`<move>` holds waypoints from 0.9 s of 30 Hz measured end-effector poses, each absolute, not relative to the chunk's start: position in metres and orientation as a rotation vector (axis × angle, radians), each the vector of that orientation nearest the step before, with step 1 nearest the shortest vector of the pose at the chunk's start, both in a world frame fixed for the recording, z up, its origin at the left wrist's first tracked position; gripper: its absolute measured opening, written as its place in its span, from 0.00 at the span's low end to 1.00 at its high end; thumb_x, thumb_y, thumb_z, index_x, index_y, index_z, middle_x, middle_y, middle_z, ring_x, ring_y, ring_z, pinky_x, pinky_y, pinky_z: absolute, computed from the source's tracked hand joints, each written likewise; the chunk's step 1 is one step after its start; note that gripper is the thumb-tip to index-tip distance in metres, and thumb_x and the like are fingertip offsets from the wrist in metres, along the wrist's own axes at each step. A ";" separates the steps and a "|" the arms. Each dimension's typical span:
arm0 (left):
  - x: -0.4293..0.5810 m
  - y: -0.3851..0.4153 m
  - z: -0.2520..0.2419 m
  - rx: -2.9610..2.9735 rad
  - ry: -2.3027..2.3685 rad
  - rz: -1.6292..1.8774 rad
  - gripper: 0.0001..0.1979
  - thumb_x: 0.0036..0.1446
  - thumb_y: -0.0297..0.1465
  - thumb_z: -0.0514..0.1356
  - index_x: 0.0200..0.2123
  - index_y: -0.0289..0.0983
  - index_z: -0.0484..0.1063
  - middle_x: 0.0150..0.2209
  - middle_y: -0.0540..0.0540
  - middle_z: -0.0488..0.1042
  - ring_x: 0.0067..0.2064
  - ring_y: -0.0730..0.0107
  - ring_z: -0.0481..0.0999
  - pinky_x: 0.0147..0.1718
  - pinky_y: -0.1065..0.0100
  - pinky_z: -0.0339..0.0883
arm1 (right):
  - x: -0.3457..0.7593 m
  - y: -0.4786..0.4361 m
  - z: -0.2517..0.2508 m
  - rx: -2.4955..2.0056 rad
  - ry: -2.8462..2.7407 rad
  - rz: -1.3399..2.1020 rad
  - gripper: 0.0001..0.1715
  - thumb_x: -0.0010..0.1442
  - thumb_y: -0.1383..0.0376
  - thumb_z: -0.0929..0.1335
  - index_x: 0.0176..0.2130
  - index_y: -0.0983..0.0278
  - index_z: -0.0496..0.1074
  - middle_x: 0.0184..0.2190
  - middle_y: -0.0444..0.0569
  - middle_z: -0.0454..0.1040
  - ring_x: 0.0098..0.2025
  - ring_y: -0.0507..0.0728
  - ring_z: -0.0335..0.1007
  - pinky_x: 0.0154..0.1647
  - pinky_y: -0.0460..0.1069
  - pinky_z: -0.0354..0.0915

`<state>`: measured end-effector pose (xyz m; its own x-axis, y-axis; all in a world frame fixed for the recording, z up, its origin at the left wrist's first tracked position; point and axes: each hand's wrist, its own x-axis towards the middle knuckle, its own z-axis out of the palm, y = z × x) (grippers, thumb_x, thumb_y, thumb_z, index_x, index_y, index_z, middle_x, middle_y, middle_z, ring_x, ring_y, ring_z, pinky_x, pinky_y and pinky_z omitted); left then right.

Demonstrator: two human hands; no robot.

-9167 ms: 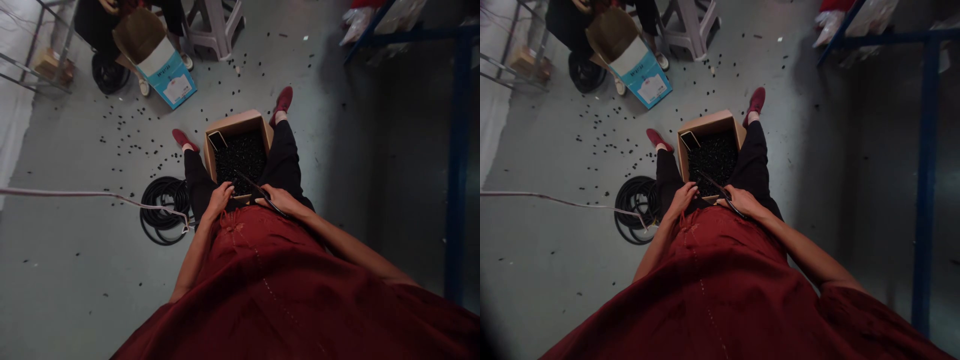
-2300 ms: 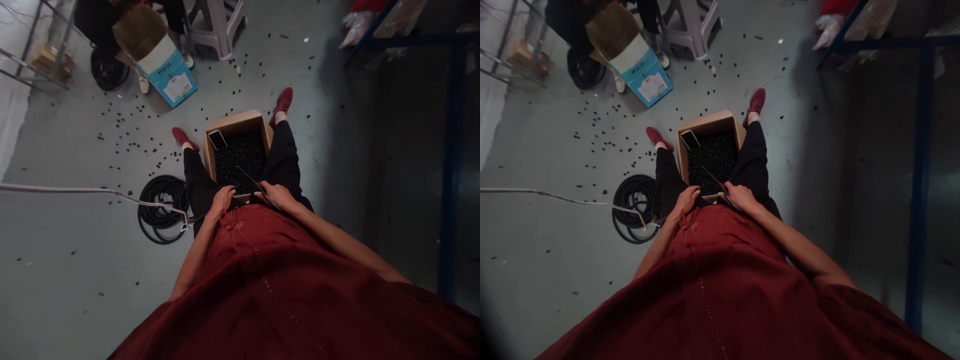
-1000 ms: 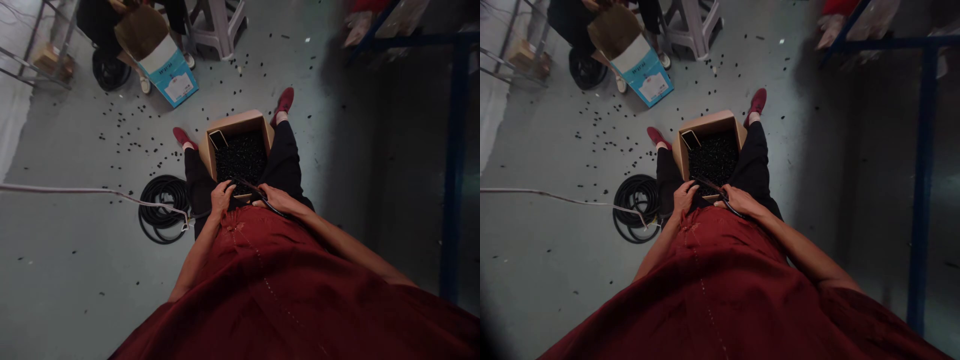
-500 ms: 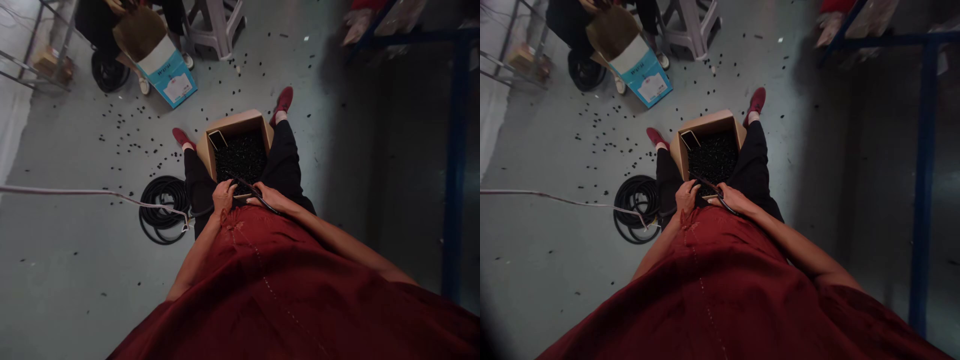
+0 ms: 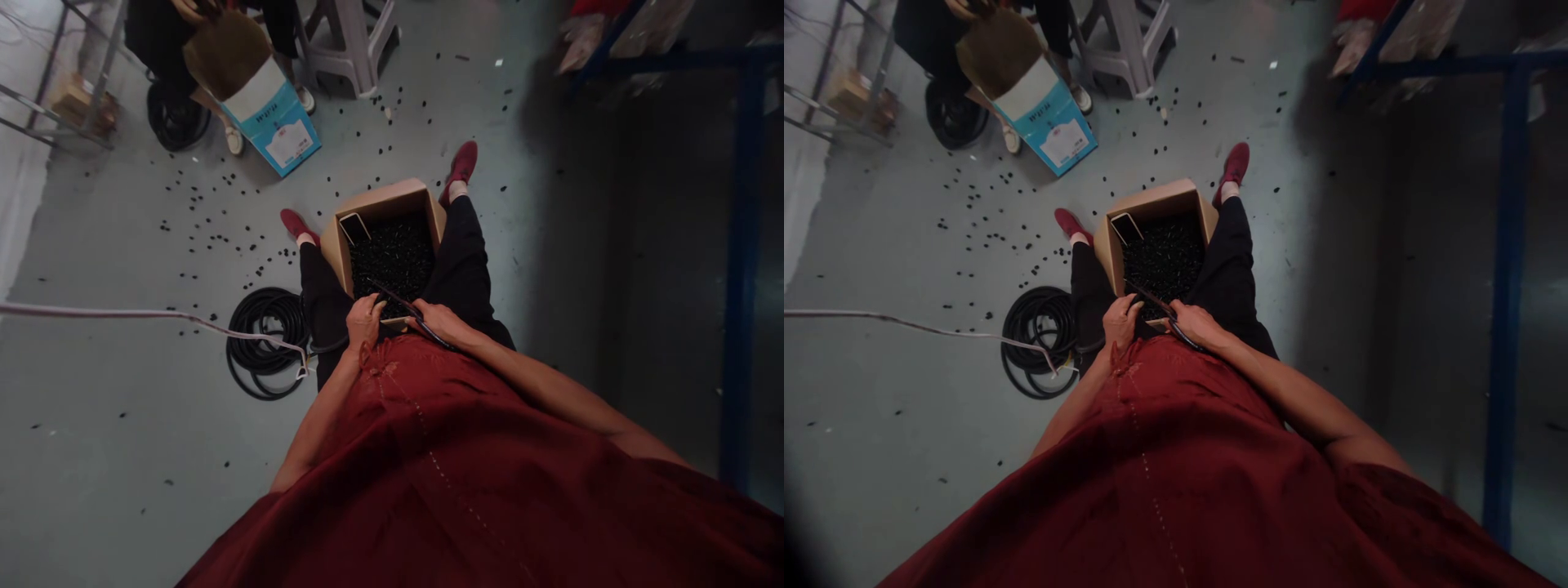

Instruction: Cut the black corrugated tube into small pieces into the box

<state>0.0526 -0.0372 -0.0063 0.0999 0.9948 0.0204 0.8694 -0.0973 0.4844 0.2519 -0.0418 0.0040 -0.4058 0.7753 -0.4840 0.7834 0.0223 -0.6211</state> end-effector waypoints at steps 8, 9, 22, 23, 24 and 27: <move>0.051 -0.037 -0.010 2.017 1.816 0.502 0.14 0.62 0.35 0.54 0.46 0.36 0.74 0.43 0.41 0.77 0.47 0.65 0.74 0.50 0.65 0.65 | 0.254 -0.044 0.002 1.707 2.237 -1.317 0.20 0.64 0.54 0.58 0.48 0.61 0.66 0.37 0.56 0.77 0.38 0.63 0.74 0.31 0.48 0.58; 0.051 -0.037 -0.010 2.023 1.818 0.497 0.14 0.62 0.35 0.54 0.45 0.36 0.74 0.43 0.42 0.77 0.46 0.65 0.74 0.49 0.65 0.65 | 0.254 -0.045 0.003 1.708 2.231 -1.319 0.20 0.64 0.54 0.57 0.48 0.60 0.67 0.37 0.56 0.77 0.37 0.63 0.74 0.30 0.48 0.58; 0.051 -0.037 -0.008 1.859 1.868 0.414 0.14 0.62 0.34 0.54 0.45 0.36 0.74 0.43 0.43 0.78 0.45 0.66 0.76 0.47 0.66 0.66 | 0.257 -0.041 -0.002 1.747 2.140 -1.271 0.22 0.63 0.52 0.59 0.48 0.60 0.68 0.39 0.56 0.77 0.40 0.64 0.74 0.33 0.48 0.60; 0.050 -0.036 -0.007 1.829 1.866 0.418 0.13 0.62 0.34 0.54 0.45 0.36 0.74 0.44 0.43 0.77 0.46 0.66 0.75 0.48 0.66 0.66 | 0.258 -0.041 -0.003 1.765 2.139 -1.272 0.22 0.63 0.52 0.59 0.48 0.60 0.68 0.39 0.56 0.77 0.40 0.63 0.74 0.33 0.48 0.60; 0.050 -0.036 -0.006 1.804 1.859 0.428 0.13 0.62 0.34 0.54 0.46 0.37 0.74 0.46 0.43 0.77 0.47 0.66 0.75 0.49 0.65 0.66 | 0.260 -0.042 -0.004 1.785 2.142 -1.274 0.22 0.63 0.51 0.59 0.48 0.60 0.68 0.38 0.55 0.77 0.40 0.63 0.74 0.33 0.48 0.59; 0.047 -0.037 -0.003 1.741 1.845 0.464 0.14 0.60 0.34 0.57 0.47 0.37 0.72 0.47 0.43 0.76 0.49 0.65 0.75 0.50 0.65 0.66 | 0.265 -0.043 -0.004 1.835 2.180 -1.281 0.23 0.63 0.50 0.58 0.50 0.60 0.66 0.38 0.55 0.77 0.41 0.63 0.74 0.34 0.48 0.59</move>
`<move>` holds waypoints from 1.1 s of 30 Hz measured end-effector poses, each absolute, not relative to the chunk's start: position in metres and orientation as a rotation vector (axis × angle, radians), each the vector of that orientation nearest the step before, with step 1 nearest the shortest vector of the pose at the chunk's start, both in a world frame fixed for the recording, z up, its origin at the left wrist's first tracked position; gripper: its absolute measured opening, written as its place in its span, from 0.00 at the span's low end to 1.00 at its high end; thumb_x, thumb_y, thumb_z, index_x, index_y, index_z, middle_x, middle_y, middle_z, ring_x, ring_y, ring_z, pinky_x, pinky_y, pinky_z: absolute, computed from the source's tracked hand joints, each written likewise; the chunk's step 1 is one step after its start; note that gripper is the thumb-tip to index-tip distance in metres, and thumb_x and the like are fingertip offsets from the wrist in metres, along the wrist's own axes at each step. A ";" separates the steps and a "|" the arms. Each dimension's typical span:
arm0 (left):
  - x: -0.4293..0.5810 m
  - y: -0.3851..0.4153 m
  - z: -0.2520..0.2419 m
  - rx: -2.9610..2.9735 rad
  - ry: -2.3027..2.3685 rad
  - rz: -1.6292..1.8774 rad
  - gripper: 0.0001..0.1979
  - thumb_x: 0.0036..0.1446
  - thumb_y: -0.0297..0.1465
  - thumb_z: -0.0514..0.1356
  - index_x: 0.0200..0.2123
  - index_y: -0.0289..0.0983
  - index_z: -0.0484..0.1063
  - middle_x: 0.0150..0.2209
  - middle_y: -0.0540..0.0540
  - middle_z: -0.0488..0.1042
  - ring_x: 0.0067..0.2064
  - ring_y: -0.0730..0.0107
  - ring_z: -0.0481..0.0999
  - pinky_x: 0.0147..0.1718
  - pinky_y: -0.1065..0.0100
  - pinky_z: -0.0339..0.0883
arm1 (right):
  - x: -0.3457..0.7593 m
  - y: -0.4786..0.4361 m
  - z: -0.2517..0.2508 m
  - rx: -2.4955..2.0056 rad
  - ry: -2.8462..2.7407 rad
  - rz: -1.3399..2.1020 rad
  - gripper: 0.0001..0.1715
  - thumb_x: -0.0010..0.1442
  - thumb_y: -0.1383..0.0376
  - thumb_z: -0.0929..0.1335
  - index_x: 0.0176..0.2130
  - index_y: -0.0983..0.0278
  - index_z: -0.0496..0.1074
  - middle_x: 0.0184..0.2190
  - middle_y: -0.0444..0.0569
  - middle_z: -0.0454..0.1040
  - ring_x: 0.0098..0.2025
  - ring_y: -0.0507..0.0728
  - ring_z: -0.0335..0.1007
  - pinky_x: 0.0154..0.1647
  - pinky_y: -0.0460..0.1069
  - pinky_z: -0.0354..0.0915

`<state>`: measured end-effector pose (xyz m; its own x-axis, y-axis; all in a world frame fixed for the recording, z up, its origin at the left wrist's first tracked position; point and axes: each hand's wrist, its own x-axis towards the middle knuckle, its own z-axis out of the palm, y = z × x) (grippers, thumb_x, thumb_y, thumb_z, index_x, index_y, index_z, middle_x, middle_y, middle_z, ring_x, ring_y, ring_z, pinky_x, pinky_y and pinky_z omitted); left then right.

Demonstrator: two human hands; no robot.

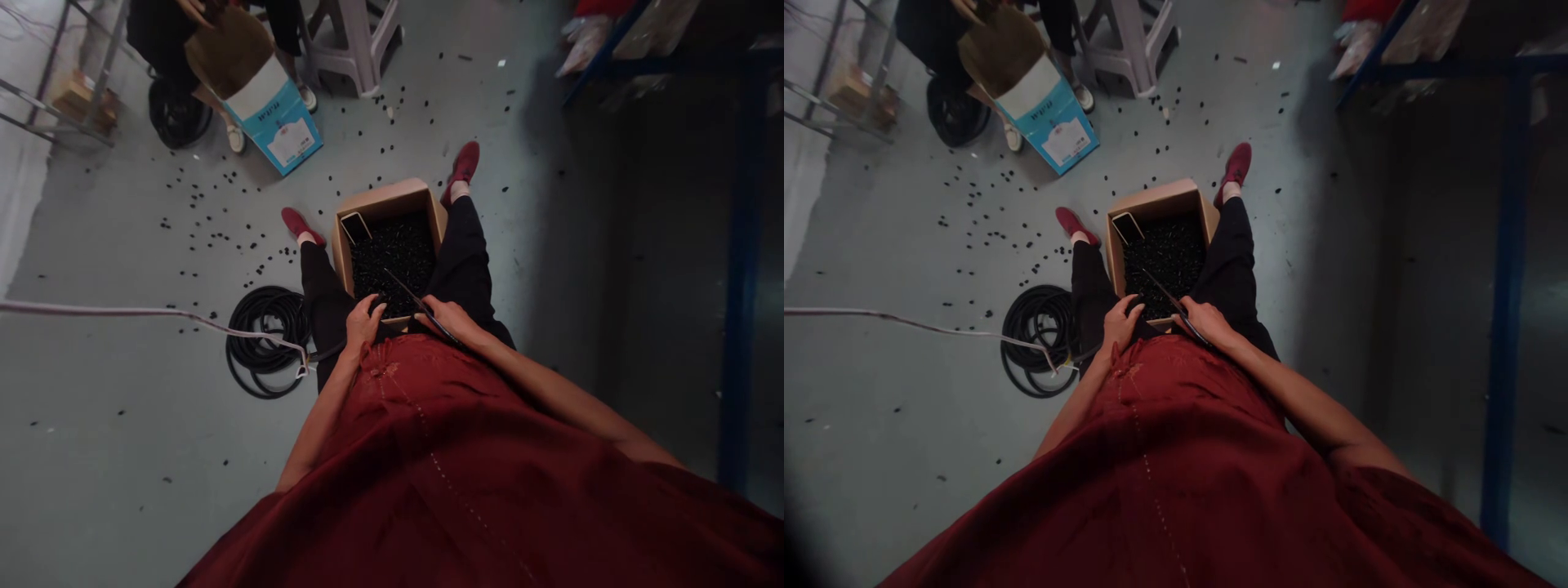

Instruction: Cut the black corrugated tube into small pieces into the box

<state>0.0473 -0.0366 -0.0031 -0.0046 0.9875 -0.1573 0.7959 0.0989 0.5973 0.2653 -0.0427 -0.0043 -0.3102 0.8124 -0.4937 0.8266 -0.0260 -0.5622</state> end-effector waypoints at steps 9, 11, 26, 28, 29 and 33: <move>0.042 -0.035 0.003 1.653 1.817 0.583 0.11 0.59 0.34 0.57 0.44 0.37 0.72 0.44 0.46 0.77 0.46 0.68 0.75 0.48 0.67 0.66 | 0.268 -0.048 0.003 1.727 2.289 -1.432 0.30 0.60 0.44 0.60 0.51 0.60 0.63 0.46 0.55 0.74 0.44 0.64 0.72 0.37 0.49 0.60; 0.041 -0.035 0.003 1.636 1.792 0.622 0.11 0.59 0.34 0.57 0.43 0.37 0.72 0.45 0.46 0.77 0.47 0.67 0.74 0.49 0.67 0.65 | 0.269 -0.049 0.004 1.716 2.313 -1.465 0.31 0.59 0.43 0.61 0.52 0.61 0.62 0.48 0.55 0.73 0.45 0.63 0.71 0.39 0.50 0.61; 0.047 -0.033 0.006 1.476 1.707 0.800 0.10 0.55 0.33 0.59 0.41 0.36 0.73 0.39 0.47 0.77 0.42 0.69 0.75 0.44 0.69 0.66 | 0.271 -0.045 0.009 1.591 2.371 -1.491 0.35 0.57 0.42 0.63 0.54 0.62 0.61 0.48 0.57 0.71 0.48 0.64 0.69 0.42 0.52 0.61; 0.049 -0.033 0.007 1.496 1.676 0.792 0.10 0.56 0.33 0.58 0.40 0.37 0.73 0.39 0.47 0.77 0.42 0.69 0.74 0.44 0.69 0.65 | 0.271 -0.044 0.010 1.587 2.375 -1.482 0.35 0.57 0.42 0.63 0.54 0.62 0.61 0.48 0.57 0.71 0.48 0.64 0.69 0.42 0.52 0.61; 0.050 -0.033 0.007 1.506 1.660 0.786 0.10 0.56 0.33 0.58 0.40 0.37 0.73 0.39 0.47 0.77 0.42 0.69 0.74 0.45 0.69 0.65 | 0.270 -0.044 0.011 1.584 2.381 -1.478 0.35 0.57 0.42 0.63 0.54 0.62 0.61 0.48 0.57 0.71 0.48 0.64 0.69 0.42 0.52 0.61; 0.054 -0.034 0.011 1.515 1.645 0.760 0.10 0.57 0.33 0.57 0.40 0.36 0.72 0.40 0.47 0.76 0.43 0.69 0.74 0.46 0.69 0.65 | 0.269 -0.044 0.014 1.590 2.397 -1.474 0.35 0.58 0.42 0.62 0.54 0.62 0.61 0.48 0.58 0.71 0.48 0.64 0.69 0.42 0.52 0.61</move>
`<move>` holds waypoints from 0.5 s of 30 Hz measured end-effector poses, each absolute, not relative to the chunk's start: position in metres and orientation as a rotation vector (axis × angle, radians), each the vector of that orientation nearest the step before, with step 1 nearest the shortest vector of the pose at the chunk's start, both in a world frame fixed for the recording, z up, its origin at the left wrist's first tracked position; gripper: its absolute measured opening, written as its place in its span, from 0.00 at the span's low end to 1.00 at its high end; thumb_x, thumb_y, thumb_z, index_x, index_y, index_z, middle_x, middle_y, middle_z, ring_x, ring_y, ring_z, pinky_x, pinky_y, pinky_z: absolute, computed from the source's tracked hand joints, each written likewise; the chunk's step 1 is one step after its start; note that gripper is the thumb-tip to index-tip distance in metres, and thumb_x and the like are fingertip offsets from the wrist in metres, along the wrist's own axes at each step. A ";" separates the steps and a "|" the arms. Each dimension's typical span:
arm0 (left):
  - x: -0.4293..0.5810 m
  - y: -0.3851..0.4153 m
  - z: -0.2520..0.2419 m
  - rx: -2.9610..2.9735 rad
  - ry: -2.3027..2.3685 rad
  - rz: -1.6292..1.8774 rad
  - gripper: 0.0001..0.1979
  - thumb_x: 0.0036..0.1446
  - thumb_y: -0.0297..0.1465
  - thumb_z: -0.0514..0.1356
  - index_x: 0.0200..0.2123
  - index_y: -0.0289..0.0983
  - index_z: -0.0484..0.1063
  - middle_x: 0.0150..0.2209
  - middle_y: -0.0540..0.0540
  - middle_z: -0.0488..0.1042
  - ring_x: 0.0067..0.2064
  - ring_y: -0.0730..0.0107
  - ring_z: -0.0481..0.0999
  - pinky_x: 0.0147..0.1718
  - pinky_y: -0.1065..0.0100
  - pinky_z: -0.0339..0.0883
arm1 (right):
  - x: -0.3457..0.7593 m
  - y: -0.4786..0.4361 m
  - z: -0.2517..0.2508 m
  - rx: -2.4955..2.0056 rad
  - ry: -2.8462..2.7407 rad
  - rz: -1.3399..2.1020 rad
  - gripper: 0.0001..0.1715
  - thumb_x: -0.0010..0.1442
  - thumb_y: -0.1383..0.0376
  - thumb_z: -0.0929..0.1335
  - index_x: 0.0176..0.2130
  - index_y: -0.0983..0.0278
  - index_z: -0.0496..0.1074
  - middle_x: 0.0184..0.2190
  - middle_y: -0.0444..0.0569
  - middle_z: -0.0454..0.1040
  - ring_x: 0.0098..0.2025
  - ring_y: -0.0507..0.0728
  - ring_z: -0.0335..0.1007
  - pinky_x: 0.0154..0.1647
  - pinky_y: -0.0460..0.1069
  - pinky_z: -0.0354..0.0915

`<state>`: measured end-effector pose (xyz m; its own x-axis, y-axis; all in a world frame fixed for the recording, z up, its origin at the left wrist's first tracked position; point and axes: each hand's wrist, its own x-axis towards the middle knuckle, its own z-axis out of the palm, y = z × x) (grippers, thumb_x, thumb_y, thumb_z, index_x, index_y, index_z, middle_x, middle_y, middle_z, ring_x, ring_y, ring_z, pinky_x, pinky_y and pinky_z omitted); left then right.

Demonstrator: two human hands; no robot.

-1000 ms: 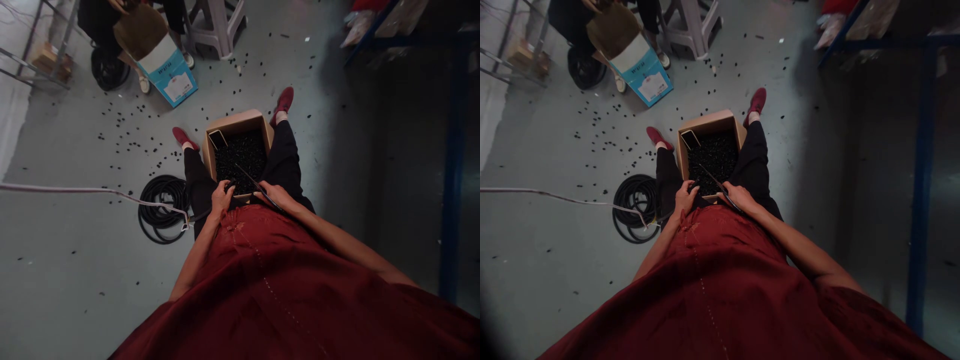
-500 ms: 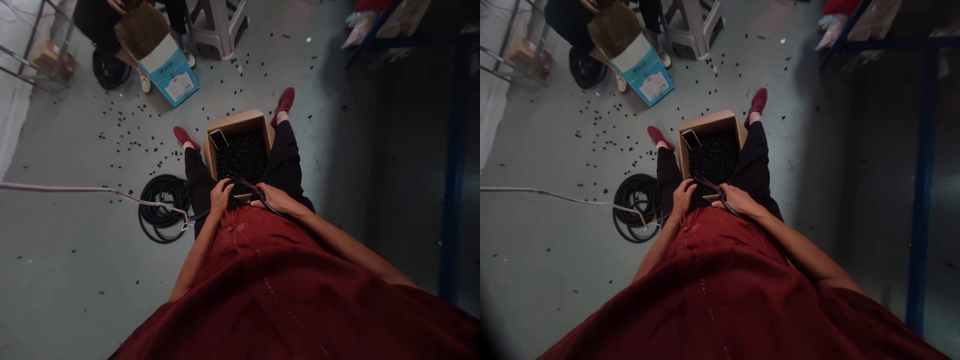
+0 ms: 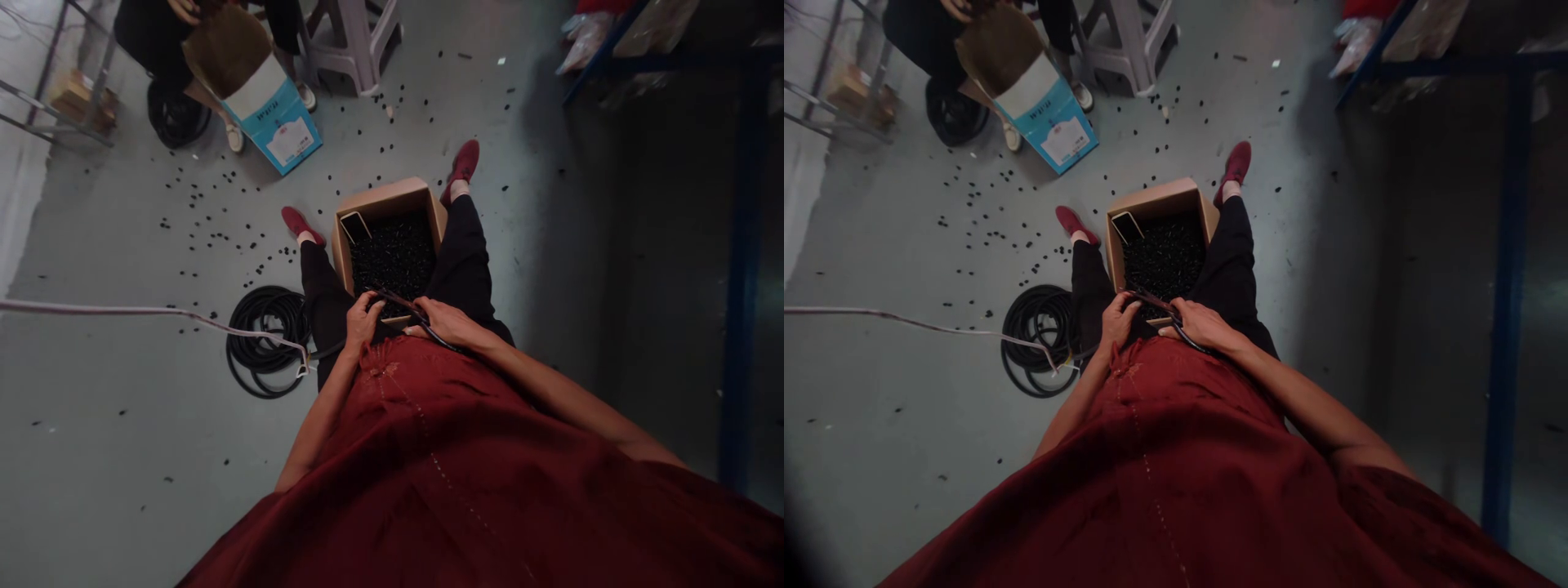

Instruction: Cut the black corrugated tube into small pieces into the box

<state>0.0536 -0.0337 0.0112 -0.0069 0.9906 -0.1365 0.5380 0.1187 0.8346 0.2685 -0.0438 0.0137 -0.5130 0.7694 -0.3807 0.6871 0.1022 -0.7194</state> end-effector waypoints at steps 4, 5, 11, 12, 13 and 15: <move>0.055 -0.034 0.012 1.515 1.655 0.743 0.10 0.56 0.34 0.57 0.40 0.37 0.72 0.40 0.47 0.76 0.43 0.69 0.74 0.46 0.69 0.65 | 0.267 -0.045 0.010 -1.496 -2.238 1.385 0.35 0.58 0.42 0.63 0.54 0.63 0.60 0.48 0.58 0.71 0.48 0.64 0.69 0.42 0.52 0.61; 0.056 -0.035 0.011 1.514 1.659 0.736 0.10 0.56 0.34 0.58 0.40 0.37 0.72 0.40 0.47 0.77 0.43 0.69 0.74 0.45 0.69 0.65 | 0.266 -0.045 0.009 -1.498 -2.231 1.387 0.35 0.58 0.42 0.63 0.54 0.63 0.60 0.48 0.58 0.71 0.48 0.64 0.69 0.42 0.52 0.61; 0.056 -0.036 0.011 1.502 1.614 0.721 0.11 0.56 0.34 0.58 0.40 0.36 0.73 0.40 0.47 0.78 0.42 0.68 0.75 0.44 0.69 0.66 | 0.265 -0.045 0.008 -1.513 -2.216 1.390 0.36 0.57 0.42 0.63 0.55 0.63 0.60 0.48 0.58 0.70 0.48 0.65 0.68 0.43 0.53 0.62; 0.056 -0.036 0.012 1.506 1.611 0.721 0.11 0.56 0.34 0.58 0.40 0.36 0.73 0.40 0.47 0.78 0.42 0.68 0.75 0.44 0.69 0.66 | 0.264 -0.044 0.008 -1.512 -2.219 1.387 0.37 0.57 0.42 0.63 0.55 0.63 0.60 0.48 0.58 0.70 0.48 0.65 0.68 0.43 0.53 0.62; 0.055 -0.036 0.012 1.513 1.612 0.715 0.11 0.56 0.34 0.58 0.40 0.36 0.74 0.40 0.47 0.78 0.42 0.68 0.75 0.44 0.69 0.66 | 0.264 -0.044 0.009 -1.509 -2.222 1.383 0.37 0.57 0.42 0.63 0.55 0.63 0.60 0.48 0.58 0.70 0.49 0.65 0.68 0.43 0.53 0.62; 0.055 -0.036 0.013 1.527 1.625 0.692 0.10 0.56 0.34 0.58 0.40 0.36 0.74 0.40 0.47 0.78 0.42 0.68 0.76 0.44 0.69 0.66 | 0.262 -0.043 0.009 -1.508 -2.233 1.373 0.37 0.57 0.42 0.63 0.55 0.62 0.60 0.49 0.58 0.69 0.49 0.65 0.67 0.44 0.53 0.62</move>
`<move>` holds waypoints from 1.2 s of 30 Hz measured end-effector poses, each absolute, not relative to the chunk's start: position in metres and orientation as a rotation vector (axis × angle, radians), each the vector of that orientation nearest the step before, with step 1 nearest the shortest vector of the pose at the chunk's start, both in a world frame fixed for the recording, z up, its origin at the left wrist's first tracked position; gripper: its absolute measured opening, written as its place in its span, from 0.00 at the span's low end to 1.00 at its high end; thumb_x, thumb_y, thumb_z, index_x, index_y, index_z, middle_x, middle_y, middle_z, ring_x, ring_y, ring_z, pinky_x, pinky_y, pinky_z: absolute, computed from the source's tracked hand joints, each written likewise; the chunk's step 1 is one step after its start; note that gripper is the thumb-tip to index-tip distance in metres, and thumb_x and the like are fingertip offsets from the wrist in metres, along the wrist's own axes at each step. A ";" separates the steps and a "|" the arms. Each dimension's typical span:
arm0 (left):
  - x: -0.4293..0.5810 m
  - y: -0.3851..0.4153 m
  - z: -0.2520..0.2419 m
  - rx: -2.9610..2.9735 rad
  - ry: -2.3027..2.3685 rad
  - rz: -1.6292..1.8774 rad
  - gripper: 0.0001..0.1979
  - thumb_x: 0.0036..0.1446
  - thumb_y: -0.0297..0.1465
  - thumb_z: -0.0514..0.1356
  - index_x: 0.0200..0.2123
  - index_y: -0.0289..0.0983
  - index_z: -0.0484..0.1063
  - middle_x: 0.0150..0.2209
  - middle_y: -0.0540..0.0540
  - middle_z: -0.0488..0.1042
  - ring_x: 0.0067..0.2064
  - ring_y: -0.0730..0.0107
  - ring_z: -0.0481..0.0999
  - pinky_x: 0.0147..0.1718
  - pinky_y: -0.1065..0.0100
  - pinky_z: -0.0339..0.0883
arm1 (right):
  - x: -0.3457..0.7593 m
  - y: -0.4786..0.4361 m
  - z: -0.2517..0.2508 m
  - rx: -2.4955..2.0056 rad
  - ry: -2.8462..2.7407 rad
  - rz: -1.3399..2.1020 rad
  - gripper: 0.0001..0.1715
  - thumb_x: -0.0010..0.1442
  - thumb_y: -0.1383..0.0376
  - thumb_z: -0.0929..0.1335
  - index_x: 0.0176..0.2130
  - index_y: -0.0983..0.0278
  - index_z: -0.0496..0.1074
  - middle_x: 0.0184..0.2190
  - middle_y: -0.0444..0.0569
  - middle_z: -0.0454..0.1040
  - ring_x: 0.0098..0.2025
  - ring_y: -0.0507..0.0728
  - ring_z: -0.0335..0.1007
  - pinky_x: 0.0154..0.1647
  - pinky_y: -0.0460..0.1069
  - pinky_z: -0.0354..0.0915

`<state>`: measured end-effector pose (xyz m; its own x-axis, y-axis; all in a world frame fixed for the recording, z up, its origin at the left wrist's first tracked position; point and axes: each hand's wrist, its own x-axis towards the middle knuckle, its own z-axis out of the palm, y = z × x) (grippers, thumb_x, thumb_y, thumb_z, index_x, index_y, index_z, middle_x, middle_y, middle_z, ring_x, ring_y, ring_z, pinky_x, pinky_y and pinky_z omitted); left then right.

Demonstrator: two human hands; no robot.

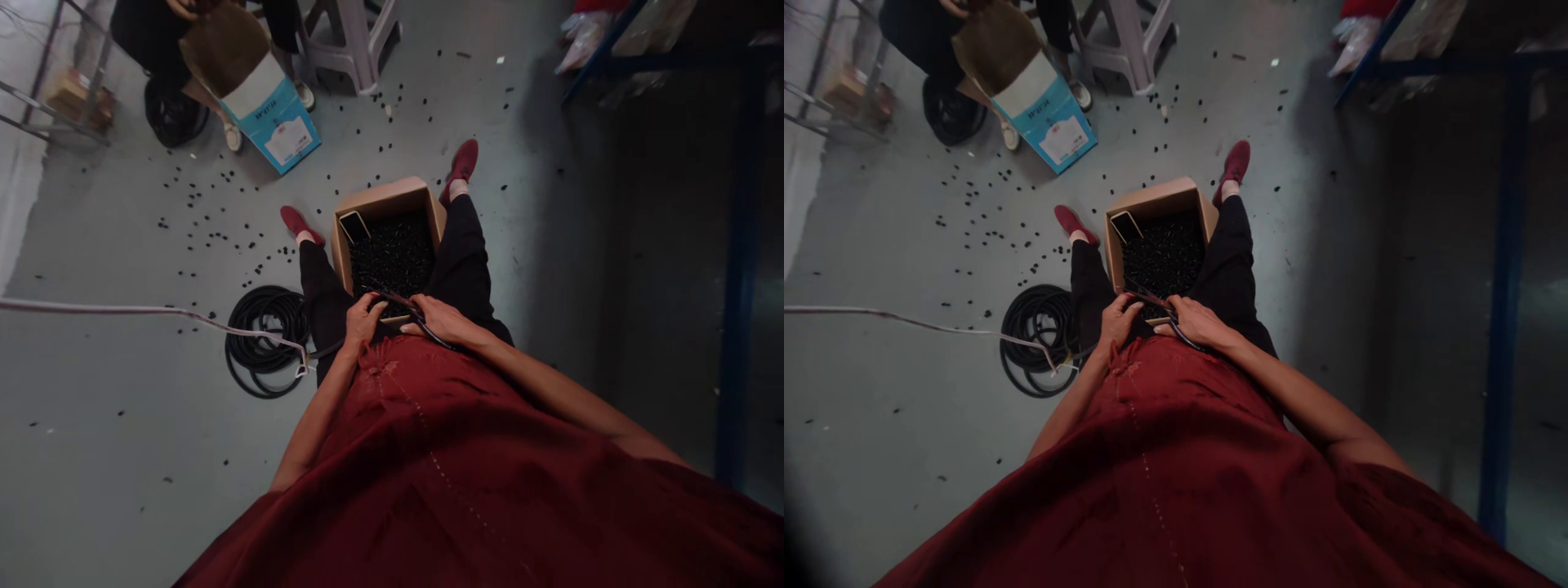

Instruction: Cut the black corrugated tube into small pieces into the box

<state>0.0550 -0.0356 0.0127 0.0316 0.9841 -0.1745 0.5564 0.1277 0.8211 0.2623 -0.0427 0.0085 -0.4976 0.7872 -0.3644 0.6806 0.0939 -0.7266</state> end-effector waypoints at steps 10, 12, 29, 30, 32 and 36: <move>0.057 -0.038 0.011 1.483 1.686 0.624 0.11 0.55 0.33 0.60 0.41 0.38 0.75 0.40 0.48 0.79 0.41 0.69 0.76 0.42 0.69 0.67 | 0.260 -0.044 0.002 -1.526 -2.269 1.338 0.22 0.63 0.49 0.60 0.48 0.63 0.63 0.44 0.56 0.73 0.43 0.61 0.70 0.40 0.49 0.61; 0.058 -0.038 0.009 1.471 1.685 0.627 0.12 0.54 0.34 0.60 0.42 0.38 0.75 0.40 0.48 0.79 0.41 0.69 0.76 0.42 0.69 0.67 | 0.260 -0.044 0.003 -1.533 -2.282 1.327 0.21 0.64 0.50 0.59 0.47 0.63 0.63 0.43 0.56 0.73 0.42 0.61 0.71 0.39 0.49 0.60; 0.056 -0.038 0.000 1.523 1.711 0.536 0.09 0.54 0.31 0.61 0.39 0.37 0.76 0.38 0.48 0.79 0.40 0.68 0.76 0.42 0.68 0.67 | 0.262 -0.049 0.006 -1.725 -2.362 1.299 0.21 0.63 0.53 0.58 0.50 0.60 0.66 0.37 0.56 0.77 0.36 0.64 0.74 0.29 0.49 0.56; 0.056 -0.038 -0.001 1.521 1.706 0.531 0.09 0.54 0.32 0.60 0.40 0.37 0.76 0.38 0.47 0.79 0.40 0.68 0.76 0.42 0.68 0.67 | 0.262 -0.049 0.006 -1.728 -2.366 1.291 0.21 0.63 0.53 0.58 0.50 0.60 0.66 0.37 0.56 0.77 0.36 0.64 0.74 0.29 0.48 0.57; 0.055 -0.038 -0.002 1.520 1.707 0.524 0.10 0.55 0.32 0.60 0.40 0.37 0.75 0.39 0.47 0.79 0.41 0.68 0.76 0.42 0.67 0.67 | 0.262 -0.048 0.004 -1.746 -2.358 1.283 0.21 0.63 0.52 0.58 0.50 0.60 0.66 0.37 0.55 0.77 0.36 0.64 0.74 0.29 0.48 0.57; 0.050 -0.036 -0.002 1.553 1.722 0.530 0.12 0.53 0.29 0.61 0.43 0.38 0.73 0.42 0.46 0.78 0.43 0.67 0.76 0.45 0.66 0.66 | 0.267 -0.047 -0.002 -1.820 -2.268 1.281 0.22 0.63 0.51 0.59 0.49 0.59 0.66 0.36 0.54 0.77 0.37 0.63 0.74 0.29 0.48 0.56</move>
<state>0.0502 -0.0361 -0.0024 0.0117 0.9683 -0.2495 0.6602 0.1799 0.7292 0.2672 -0.0474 -0.0018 -0.3438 0.8026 -0.4874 0.8318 0.0195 -0.5547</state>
